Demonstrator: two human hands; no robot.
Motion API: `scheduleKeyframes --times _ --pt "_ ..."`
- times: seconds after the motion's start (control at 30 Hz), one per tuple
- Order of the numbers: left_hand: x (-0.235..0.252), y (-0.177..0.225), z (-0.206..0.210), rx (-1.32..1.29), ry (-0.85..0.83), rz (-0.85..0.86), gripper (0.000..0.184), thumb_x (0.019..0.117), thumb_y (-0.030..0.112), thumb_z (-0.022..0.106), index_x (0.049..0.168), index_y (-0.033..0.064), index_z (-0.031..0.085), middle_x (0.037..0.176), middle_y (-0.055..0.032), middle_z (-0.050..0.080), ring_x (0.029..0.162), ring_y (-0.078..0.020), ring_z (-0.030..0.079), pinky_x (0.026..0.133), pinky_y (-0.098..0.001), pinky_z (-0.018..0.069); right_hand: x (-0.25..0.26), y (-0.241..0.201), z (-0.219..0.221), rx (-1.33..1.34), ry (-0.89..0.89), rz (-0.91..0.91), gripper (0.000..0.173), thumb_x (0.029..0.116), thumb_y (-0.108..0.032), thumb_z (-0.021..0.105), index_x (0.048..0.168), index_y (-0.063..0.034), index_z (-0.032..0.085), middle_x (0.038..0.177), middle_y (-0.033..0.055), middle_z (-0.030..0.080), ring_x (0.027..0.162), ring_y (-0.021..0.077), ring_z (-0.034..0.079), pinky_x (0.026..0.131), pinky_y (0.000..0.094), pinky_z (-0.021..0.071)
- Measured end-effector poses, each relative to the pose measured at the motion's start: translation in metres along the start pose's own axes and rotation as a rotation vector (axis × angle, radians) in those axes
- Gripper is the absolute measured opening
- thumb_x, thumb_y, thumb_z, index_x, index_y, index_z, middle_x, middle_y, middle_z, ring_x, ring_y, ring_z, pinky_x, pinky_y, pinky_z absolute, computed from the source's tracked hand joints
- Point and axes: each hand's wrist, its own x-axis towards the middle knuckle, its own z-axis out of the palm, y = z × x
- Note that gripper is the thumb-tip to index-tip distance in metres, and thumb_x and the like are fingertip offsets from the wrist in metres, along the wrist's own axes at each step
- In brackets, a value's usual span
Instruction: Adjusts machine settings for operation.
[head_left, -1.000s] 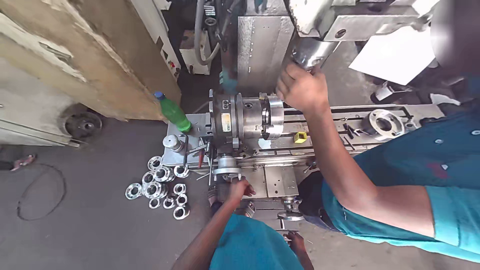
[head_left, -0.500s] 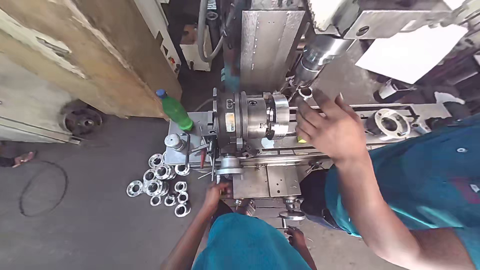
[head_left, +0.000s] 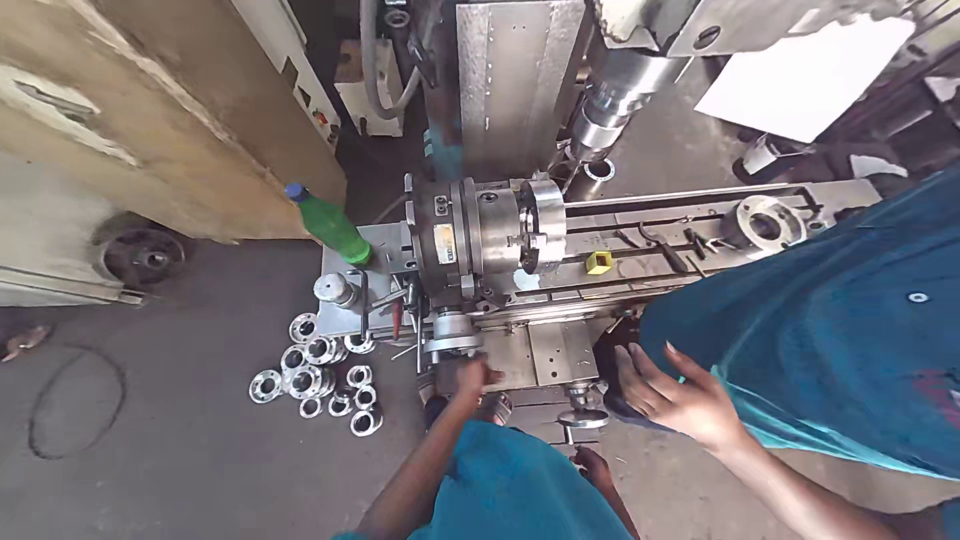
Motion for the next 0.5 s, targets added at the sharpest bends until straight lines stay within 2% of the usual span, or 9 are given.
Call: scheduleKeyframes --times 0.07,0.13,0.2,0.27,0.3,0.33,0.37,0.43,0.5 --pt "0.001 -0.001 -0.036 0.008 0.102 0.082 0.03 0.1063 0.015 0.052 0.119 -0.0108 0.062 0.084 -0.0145 0.072 0.074 -0.0226 0.071 0.075 -0.0397 0.0607 0.003 -0.006 -0.003 -0.055 0.005 0.031 0.027 0.1085 -0.021 0.047 0.102 -0.0027 0.066 0.075 0.0047 0.066 0.044 0.0061 0.038 0.04 0.0232 0.0296" --pt "-0.032 0.024 -0.051 -0.106 0.105 0.181 0.018 0.1034 0.005 0.048 0.107 -0.0082 0.059 0.067 -0.0069 0.065 0.061 -0.0167 0.067 0.066 -0.0338 0.0605 0.004 -0.009 0.0 -0.096 0.006 0.039 0.027 0.1079 -0.021 0.048 0.101 -0.0028 0.066 0.075 0.0051 0.066 0.044 0.0062 0.037 0.04 0.0236 0.0289" --pt "-0.051 0.039 -0.021 -0.201 -0.001 0.154 0.014 0.1033 0.005 0.047 0.097 -0.0038 0.057 0.058 -0.004 0.061 0.053 -0.0174 0.065 0.061 -0.0354 0.0614 0.005 -0.017 -0.002 -0.136 0.011 0.012 0.027 0.1076 -0.021 0.048 0.101 -0.0027 0.066 0.075 0.0051 0.066 0.045 0.0063 0.038 0.041 0.0238 0.0293" --pt "-0.034 0.025 0.015 -0.167 -0.035 0.085 0.018 0.1049 0.007 0.047 0.093 -0.0037 0.054 0.055 -0.0071 0.059 0.05 -0.0211 0.066 0.057 -0.0375 0.0616 0.005 -0.024 -0.001 -0.159 0.022 -0.017 0.028 0.108 -0.022 0.049 0.1 -0.0017 0.066 0.075 0.0049 0.065 0.046 0.0065 0.039 0.042 0.0238 0.0298" --pt "-0.016 0.011 0.019 -0.108 -0.004 0.056 0.019 0.1054 0.009 0.048 0.097 -0.0056 0.055 0.06 -0.0104 0.061 0.054 -0.023 0.068 0.059 -0.0387 0.062 0.006 -0.026 0.0 -0.174 0.023 -0.018 0.028 0.1082 -0.022 0.049 0.102 -0.0011 0.067 0.075 0.0053 0.065 0.047 0.0069 0.04 0.043 0.0242 0.0304" --pt "0.001 -0.002 0.007 -0.058 0.046 0.039 0.023 0.1058 0.012 0.05 0.109 -0.0099 0.058 0.07 -0.0142 0.067 0.061 -0.0238 0.07 0.064 -0.0396 0.0619 0.006 -0.028 0.002 -0.186 0.027 -0.015 0.028 0.1083 -0.022 0.049 0.104 -0.0009 0.067 0.076 0.0056 0.066 0.047 0.0068 0.041 0.043 0.0242 0.0307" --pt "0.01 -0.012 -0.014 -0.036 0.079 0.053 0.026 0.1052 0.013 0.052 0.114 -0.0105 0.06 0.076 -0.0142 0.07 0.065 -0.022 0.07 0.067 -0.0384 0.0609 0.005 -0.031 0.001 -0.19 0.03 -0.009 0.028 0.1084 -0.022 0.049 0.107 -0.0009 0.067 0.077 0.0056 0.065 0.048 0.0067 0.04 0.043 0.0241 0.0303" --pt "-0.002 0.001 -0.051 -0.105 0.09 0.153 0.021 0.1045 0.008 0.049 0.108 -0.0091 0.061 0.071 -0.0102 0.067 0.062 -0.018 0.066 0.064 -0.0344 0.059 0.007 -0.038 0.004 -0.175 0.037 -0.013 0.028 0.1084 -0.024 0.049 0.111 -0.0016 0.066 0.075 0.0052 0.065 0.046 0.0057 0.037 0.041 0.0232 0.0277" --pt "-0.034 0.028 -0.055 -0.208 0.016 0.208 0.016 0.1014 0.003 0.046 0.095 -0.0037 0.06 0.06 -0.0047 0.062 0.055 -0.0166 0.065 0.063 -0.0352 0.0606 0.005 -0.033 0.005 -0.158 0.042 -0.003 0.028 0.1083 -0.025 0.049 0.11 -0.0027 0.065 0.074 0.0049 0.066 0.043 0.0048 0.035 0.039 0.0222 0.0258"
